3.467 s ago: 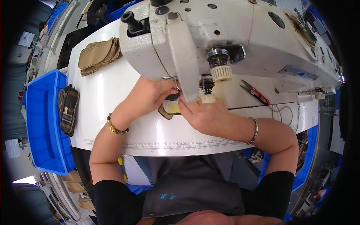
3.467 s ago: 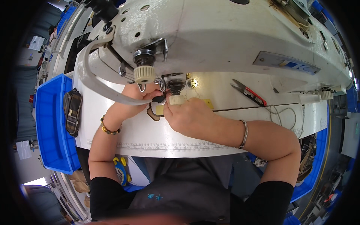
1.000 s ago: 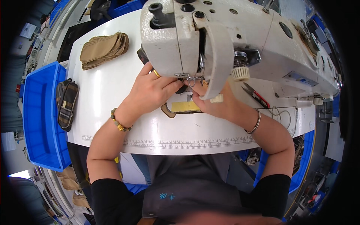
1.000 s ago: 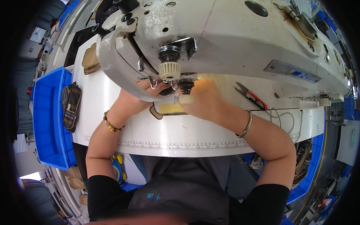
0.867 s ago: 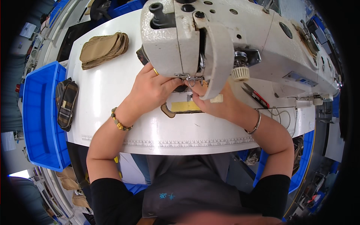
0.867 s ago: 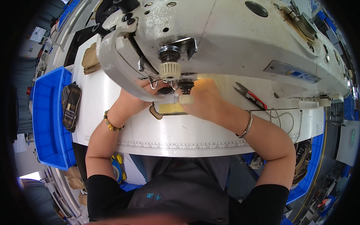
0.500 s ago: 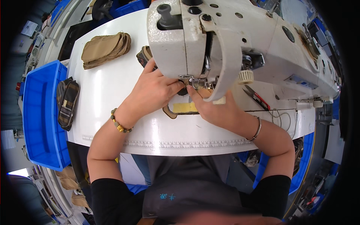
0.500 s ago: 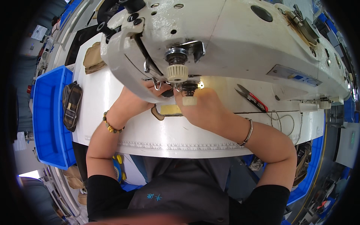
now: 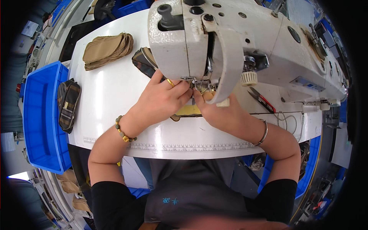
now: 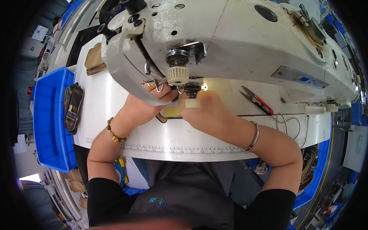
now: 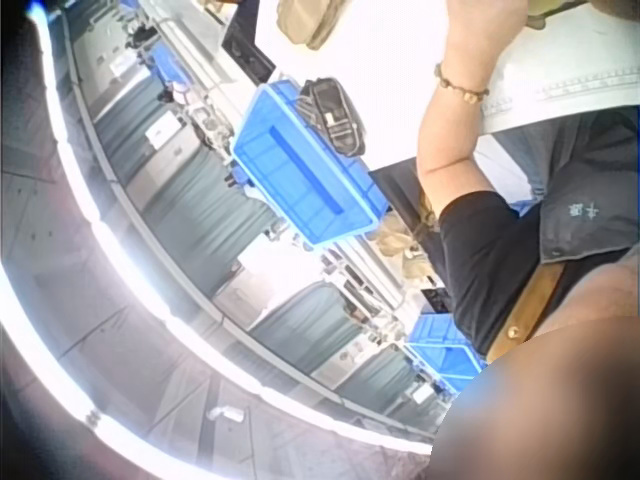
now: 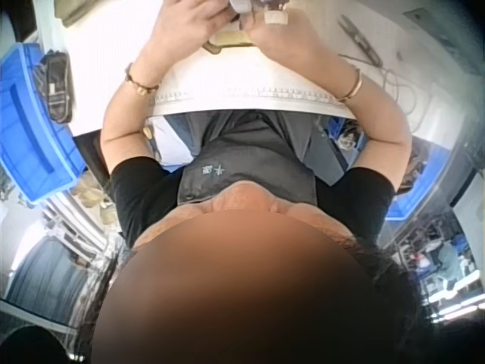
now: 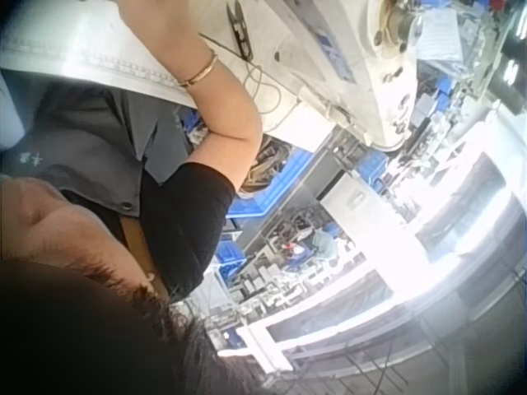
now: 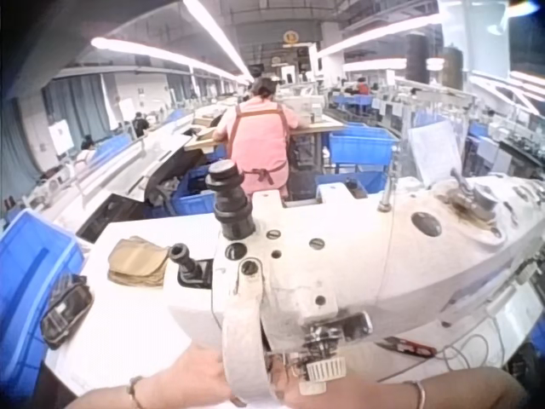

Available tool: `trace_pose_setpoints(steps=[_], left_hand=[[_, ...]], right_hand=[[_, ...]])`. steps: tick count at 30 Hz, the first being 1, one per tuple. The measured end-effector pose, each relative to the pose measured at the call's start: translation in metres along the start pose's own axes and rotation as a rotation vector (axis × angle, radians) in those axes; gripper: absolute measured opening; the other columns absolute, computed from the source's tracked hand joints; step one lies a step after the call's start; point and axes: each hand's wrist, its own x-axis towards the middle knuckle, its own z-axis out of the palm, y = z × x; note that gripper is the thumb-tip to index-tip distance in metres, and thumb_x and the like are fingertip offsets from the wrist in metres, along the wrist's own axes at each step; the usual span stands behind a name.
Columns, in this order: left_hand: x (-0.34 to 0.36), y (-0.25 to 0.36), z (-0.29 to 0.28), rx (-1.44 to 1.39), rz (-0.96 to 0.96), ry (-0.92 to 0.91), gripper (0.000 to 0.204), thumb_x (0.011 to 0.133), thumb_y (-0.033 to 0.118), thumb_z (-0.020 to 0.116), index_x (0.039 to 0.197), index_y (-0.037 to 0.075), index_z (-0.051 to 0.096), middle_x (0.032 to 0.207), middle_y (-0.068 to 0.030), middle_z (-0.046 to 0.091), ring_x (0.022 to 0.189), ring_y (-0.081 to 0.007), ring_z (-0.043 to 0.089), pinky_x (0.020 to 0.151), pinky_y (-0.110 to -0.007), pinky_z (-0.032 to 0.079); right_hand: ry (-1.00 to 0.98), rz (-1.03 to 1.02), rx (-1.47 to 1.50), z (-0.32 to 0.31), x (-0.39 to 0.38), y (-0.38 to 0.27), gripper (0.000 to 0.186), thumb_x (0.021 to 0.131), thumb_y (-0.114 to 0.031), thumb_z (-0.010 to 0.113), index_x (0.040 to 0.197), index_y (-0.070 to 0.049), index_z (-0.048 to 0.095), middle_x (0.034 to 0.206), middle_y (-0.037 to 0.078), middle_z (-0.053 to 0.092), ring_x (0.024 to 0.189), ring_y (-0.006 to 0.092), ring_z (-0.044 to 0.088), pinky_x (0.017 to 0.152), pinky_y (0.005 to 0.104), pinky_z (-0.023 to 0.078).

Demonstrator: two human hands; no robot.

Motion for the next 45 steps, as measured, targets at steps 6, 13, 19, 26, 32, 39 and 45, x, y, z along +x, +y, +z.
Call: trace_pose_setpoints(steps=[6, 13, 19, 26, 32, 39, 45], left_hand=[[0.002, 0.005, 0.002, 0.014, -0.031, 0.032, 0.017, 0.072, 0.017, 0.068, 0.086, 0.012, 0.076, 0.086, 0.0032, 0.057, 0.097, -0.0154, 0.055, 0.097, -0.040, 0.044], [0.003, 0.009, 0.003, 0.066, -0.029, 0.021, 0.016, 0.068, 0.015, 0.067, 0.082, 0.010, 0.074, 0.087, 0.0013, 0.057, 0.093, -0.0156, 0.058, 0.094, -0.038, 0.046], [0.005, 0.007, 0.004, 0.081, -0.025, 0.016, 0.015, 0.067, 0.013, 0.066, 0.080, 0.009, 0.073, 0.089, 0.0004, 0.059, 0.089, -0.0164, 0.061, 0.093, -0.037, 0.046], [0.001, 0.000, -0.010, -0.170, -0.147, -0.128, 0.027, 0.071, 0.014, 0.067, 0.096, 0.008, 0.075, 0.090, -0.0003, 0.062, 0.092, -0.0193, 0.062, 0.090, -0.035, 0.048], [0.002, -0.008, -0.005, -0.188, -0.114, -0.152, 0.027, 0.077, 0.013, 0.066, 0.102, 0.009, 0.075, 0.097, -0.0009, 0.069, 0.101, -0.0199, 0.063, 0.090, -0.035, 0.047], [0.001, -0.008, -0.002, -0.190, -0.125, -0.137, 0.029, 0.076, 0.013, 0.065, 0.103, 0.010, 0.076, 0.100, 0.0010, 0.069, 0.103, -0.0193, 0.062, 0.089, -0.035, 0.048], [-0.002, -0.007, 0.000, -0.209, -0.122, -0.141, 0.027, 0.074, 0.013, 0.067, 0.100, 0.009, 0.076, 0.099, 0.0015, 0.069, 0.098, -0.0192, 0.063, 0.086, -0.034, 0.050]], right_hand=[[0.147, -0.087, -0.026, 0.000, -0.003, 0.003, 0.041, 0.077, -0.009, 0.065, 0.115, 0.007, 0.064, 0.071, 0.008, 0.067, 0.062, 0.0219, 0.066, 0.053, 0.0340, 0.052], [0.266, -0.088, 0.107, 0.020, -0.001, 0.007, 0.038, 0.072, -0.010, 0.066, 0.109, 0.000, 0.069, 0.062, 0.007, 0.059, 0.058, 0.0232, 0.063, 0.051, 0.0366, 0.051], [0.320, -0.186, 0.136, 0.035, -0.006, 0.017, 0.028, 0.069, -0.012, 0.067, 0.097, -0.008, 0.073, 0.060, 0.006, 0.054, 0.055, 0.0220, 0.058, 0.046, 0.0377, 0.044], [0.368, 0.044, 0.367, 0.026, -0.002, 0.009, 0.017, 0.070, -0.016, 0.068, 0.085, -0.011, 0.073, 0.061, 0.006, 0.053, 0.056, 0.0233, 0.057, 0.046, 0.0390, 0.043], [0.230, 0.253, 0.670, 0.007, -0.003, 0.016, 0.020, 0.068, -0.021, 0.075, 0.065, -0.004, 0.067, 0.059, 0.010, 0.058, 0.053, 0.0293, 0.062, 0.049, 0.0397, 0.047], [0.347, 0.193, 0.559, 0.007, 0.002, 0.013, 0.016, 0.074, -0.018, 0.074, 0.078, -0.003, 0.070, 0.057, 0.009, 0.057, 0.048, 0.0275, 0.059, 0.046, 0.0394, 0.047], [0.333, 0.001, 0.270, 0.008, -0.001, 0.012, 0.024, 0.080, -0.013, 0.067, 0.102, -0.005, 0.071, 0.056, 0.004, 0.054, 0.046, 0.0231, 0.057, 0.042, 0.0379, 0.044]])
